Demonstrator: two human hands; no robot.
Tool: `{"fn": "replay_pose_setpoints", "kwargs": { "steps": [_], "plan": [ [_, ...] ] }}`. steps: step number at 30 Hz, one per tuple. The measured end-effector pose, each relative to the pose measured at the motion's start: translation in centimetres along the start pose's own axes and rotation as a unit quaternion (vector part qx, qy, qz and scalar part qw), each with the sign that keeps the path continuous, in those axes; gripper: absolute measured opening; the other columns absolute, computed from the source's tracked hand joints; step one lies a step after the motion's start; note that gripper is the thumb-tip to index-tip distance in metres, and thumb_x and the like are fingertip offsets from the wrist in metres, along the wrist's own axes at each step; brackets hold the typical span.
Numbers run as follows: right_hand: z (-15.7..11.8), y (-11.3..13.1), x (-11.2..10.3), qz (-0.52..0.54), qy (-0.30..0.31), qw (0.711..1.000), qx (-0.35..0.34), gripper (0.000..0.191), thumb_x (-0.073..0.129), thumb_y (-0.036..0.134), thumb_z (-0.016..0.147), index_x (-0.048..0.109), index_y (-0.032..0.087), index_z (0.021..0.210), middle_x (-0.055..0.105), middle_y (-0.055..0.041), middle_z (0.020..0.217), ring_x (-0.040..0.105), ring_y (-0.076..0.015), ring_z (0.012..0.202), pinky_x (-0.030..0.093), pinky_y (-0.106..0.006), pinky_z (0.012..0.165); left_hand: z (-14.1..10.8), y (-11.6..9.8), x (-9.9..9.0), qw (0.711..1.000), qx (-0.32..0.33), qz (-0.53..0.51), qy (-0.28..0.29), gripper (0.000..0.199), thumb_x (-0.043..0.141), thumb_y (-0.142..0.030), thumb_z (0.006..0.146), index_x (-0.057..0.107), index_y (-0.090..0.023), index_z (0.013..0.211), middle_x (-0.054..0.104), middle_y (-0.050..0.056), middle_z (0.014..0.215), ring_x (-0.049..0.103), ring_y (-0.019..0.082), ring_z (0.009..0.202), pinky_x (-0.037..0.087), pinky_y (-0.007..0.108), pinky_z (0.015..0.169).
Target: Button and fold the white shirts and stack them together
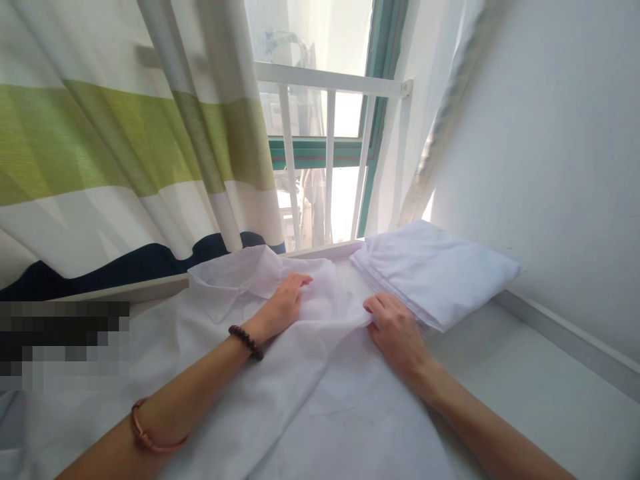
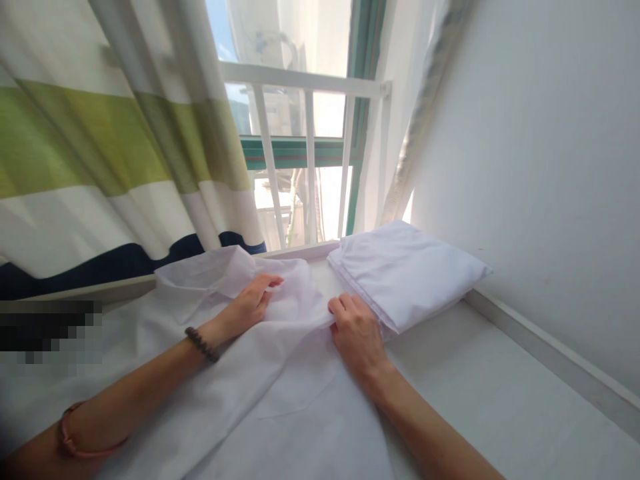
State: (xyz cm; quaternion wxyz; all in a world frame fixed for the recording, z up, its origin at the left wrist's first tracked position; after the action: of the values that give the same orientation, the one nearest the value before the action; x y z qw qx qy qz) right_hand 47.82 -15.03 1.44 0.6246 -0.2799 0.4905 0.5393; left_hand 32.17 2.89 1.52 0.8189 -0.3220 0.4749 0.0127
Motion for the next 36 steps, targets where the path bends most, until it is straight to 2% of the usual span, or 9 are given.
{"fn": "replay_pose_setpoints", "kwargs": {
  "steps": [5, 10, 13, 16, 20, 26, 31, 34, 36],
  "plan": [
    [0.3, -0.1, -0.7, -0.061, 0.044, 0.995, 0.064, 0.022, 0.044, 0.005, 0.084, 0.062, 0.017, 0.077, 0.069, -0.0080, 0.078, 0.062, -0.0201, 0.077, 0.035, -0.027, 0.063, -0.8, 2.6, -0.2, 0.999, -0.028, 0.005, 0.024, 0.035, 0.032, -0.019, 0.094, 0.048, -0.012, 0.124, 0.062, 0.012, 0.123, 0.058, 0.021, 0.115, 0.043, 0.038, 0.104],
    [0.3, -0.3, -0.7, -0.069, 0.069, 0.990, 0.105, 0.028, 0.040, 0.006, 0.088, 0.065, 0.013, 0.080, 0.071, -0.0120, 0.073, 0.066, -0.0236, 0.065, 0.036, -0.030, 0.054, -1.9, 3.1, -0.4, 0.997, 0.005, 0.044, 0.064, 0.037, 0.033, -0.026, 0.095, 0.055, -0.015, 0.123, 0.053, 0.009, 0.138, 0.046, 0.020, 0.130, 0.030, 0.038, 0.115],
    [0.2, -0.3, -0.3, -0.060, 0.048, 0.995, 0.063, 0.034, 0.041, 0.001, 0.084, 0.064, 0.010, 0.108, 0.071, -0.0140, 0.096, 0.067, -0.0258, 0.086, 0.047, -0.031, 0.067, -2.4, 2.4, -0.3, 0.994, 0.021, 0.064, 0.087, 0.042, 0.033, -0.032, 0.097, 0.052, -0.014, 0.130, 0.047, 0.009, 0.144, 0.036, 0.021, 0.137, 0.024, 0.040, 0.117],
    [0.0, -0.5, 0.1, -0.044, -0.014, 0.997, -0.057, 0.062, 0.044, -0.003, 0.077, 0.047, 0.013, 0.137, 0.059, -0.0135, 0.130, 0.059, -0.0273, 0.110, 0.049, -0.038, 0.090, -2.6, 1.5, -0.4, 0.987, 0.044, 0.088, 0.130, 0.048, 0.031, -0.035, 0.098, 0.043, -0.016, 0.140, 0.039, 0.007, 0.150, 0.026, 0.021, 0.142, 0.018, 0.041, 0.119],
    [-0.2, -1.1, 0.8, -0.033, -0.011, 0.986, -0.165, 0.065, 0.035, -0.008, 0.076, 0.052, 0.015, 0.135, 0.052, -0.0098, 0.141, 0.051, -0.0274, 0.125, 0.048, -0.042, 0.097, -2.8, 1.0, -0.9, 0.969, 0.038, 0.145, 0.197, 0.057, 0.025, -0.040, 0.099, 0.027, -0.012, 0.149, 0.027, 0.009, 0.155, 0.019, 0.021, 0.145, 0.014, 0.040, 0.119],
    [-0.5, -1.0, 0.2, 0.066, 0.031, 0.990, -0.124, 0.056, 0.034, -0.003, 0.084, 0.049, 0.011, 0.136, 0.054, -0.0142, 0.138, 0.054, -0.0208, 0.124, 0.044, -0.034, 0.103, -3.3, 1.3, -2.3, 0.967, -0.011, 0.112, 0.228, 0.063, 0.029, -0.049, 0.097, 0.027, -0.013, 0.149, 0.020, 0.010, 0.157, 0.017, 0.021, 0.145, 0.011, 0.036, 0.118],
    [-0.3, -0.8, 0.7, 0.111, 0.040, 0.993, -0.025, 0.058, 0.039, -0.004, 0.075, 0.053, 0.013, 0.129, 0.066, -0.0134, 0.116, 0.063, -0.0244, 0.108, 0.050, -0.036, 0.090, 0.6, 0.3, -2.7, 0.974, -0.047, 0.028, 0.221, 0.049, 0.032, -0.050, 0.094, 0.063, -0.016, 0.112, 0.059, 0.010, 0.129, 0.048, 0.025, 0.123, 0.026, 0.036, 0.109],
    [-0.2, -1.0, 1.7, 0.169, 0.014, 0.985, 0.022, 0.051, 0.047, 0.001, 0.071, 0.054, 0.013, 0.121, 0.065, -0.0124, 0.110, 0.062, -0.0242, 0.104, 0.048, -0.033, 0.088, 4.5, -0.5, -1.6, 0.980, -0.084, -0.011, 0.179, 0.053, 0.028, -0.054, 0.093, 0.062, -0.016, 0.081, 0.067, 0.009, 0.097, 0.058, 0.025, 0.096, 0.038, 0.036, 0.093],
    [-0.2, -1.2, 2.3, 0.215, 0.000, 0.976, 0.034, 0.044, 0.049, 0.005, 0.072, 0.055, 0.014, 0.114, 0.066, -0.0101, 0.105, 0.062, -0.0222, 0.100, 0.048, -0.031, 0.085, 6.7, -0.9, -0.5, 0.979, -0.115, -0.050, 0.160, 0.047, 0.040, -0.057, 0.087, 0.057, -0.017, 0.068, 0.065, 0.007, 0.081, 0.058, 0.025, 0.084, 0.042, 0.034, 0.081]
  ]
}}
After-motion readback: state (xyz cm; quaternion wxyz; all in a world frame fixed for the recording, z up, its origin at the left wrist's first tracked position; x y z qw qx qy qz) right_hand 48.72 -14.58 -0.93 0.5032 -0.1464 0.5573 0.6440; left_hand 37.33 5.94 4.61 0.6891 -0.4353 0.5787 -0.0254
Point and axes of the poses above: each hand's wrist, its own z-axis towards the middle knuckle, its own x-axis out of the palm, y = z × x, the point moved 1 cm from there along z, towards the middle knuckle
